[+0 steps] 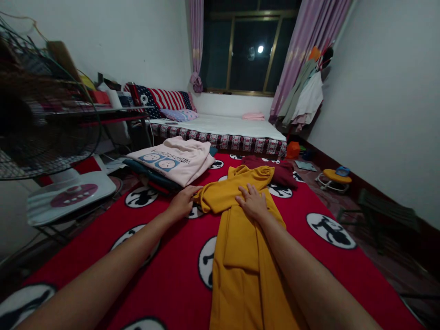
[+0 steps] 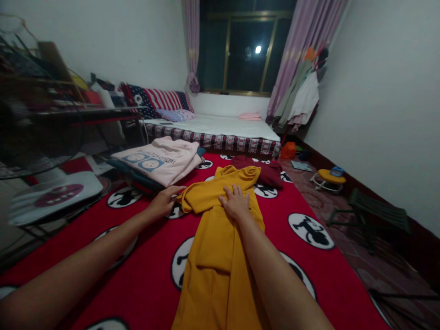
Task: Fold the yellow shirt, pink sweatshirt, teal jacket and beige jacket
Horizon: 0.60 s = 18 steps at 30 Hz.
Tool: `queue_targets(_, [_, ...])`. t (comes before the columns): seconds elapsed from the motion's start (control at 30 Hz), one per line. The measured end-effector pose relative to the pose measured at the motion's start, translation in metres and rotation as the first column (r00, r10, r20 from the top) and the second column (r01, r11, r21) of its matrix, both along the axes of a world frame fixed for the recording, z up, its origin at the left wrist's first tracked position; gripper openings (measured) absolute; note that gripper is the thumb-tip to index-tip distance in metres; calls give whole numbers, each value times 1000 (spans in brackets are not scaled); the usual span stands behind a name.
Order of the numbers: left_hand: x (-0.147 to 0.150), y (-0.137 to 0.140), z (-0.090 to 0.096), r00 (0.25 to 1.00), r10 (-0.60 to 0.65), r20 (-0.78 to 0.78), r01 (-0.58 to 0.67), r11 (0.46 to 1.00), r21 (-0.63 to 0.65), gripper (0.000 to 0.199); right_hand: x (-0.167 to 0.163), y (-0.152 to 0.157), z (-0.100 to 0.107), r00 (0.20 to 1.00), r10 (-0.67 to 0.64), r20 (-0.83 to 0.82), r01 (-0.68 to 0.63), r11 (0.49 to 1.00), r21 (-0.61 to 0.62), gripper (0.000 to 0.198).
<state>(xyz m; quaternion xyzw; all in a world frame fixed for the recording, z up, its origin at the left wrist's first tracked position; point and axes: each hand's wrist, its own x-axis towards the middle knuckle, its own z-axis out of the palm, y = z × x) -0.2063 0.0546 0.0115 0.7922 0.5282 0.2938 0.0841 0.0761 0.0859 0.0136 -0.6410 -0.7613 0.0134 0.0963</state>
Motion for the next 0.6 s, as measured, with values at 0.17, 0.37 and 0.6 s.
queue_targets(0.17, [13, 9, 13, 992, 103, -70, -108, 991, -78, 43, 2, 2, -12, 1000, -15, -18, 15, 1000, -23, 58])
queue_targets(0.37, [30, -22, 25, 897, 388, -210, -415, 904, -104, 40, 3, 2, -12, 999, -21, -25, 21, 1000, 2, 57])
queue_targets(0.6, [39, -27, 11, 941, 321, -104, -326, 945, -38, 25, 5, 1, -12, 998, -8, -60, 8, 1000, 5, 57])
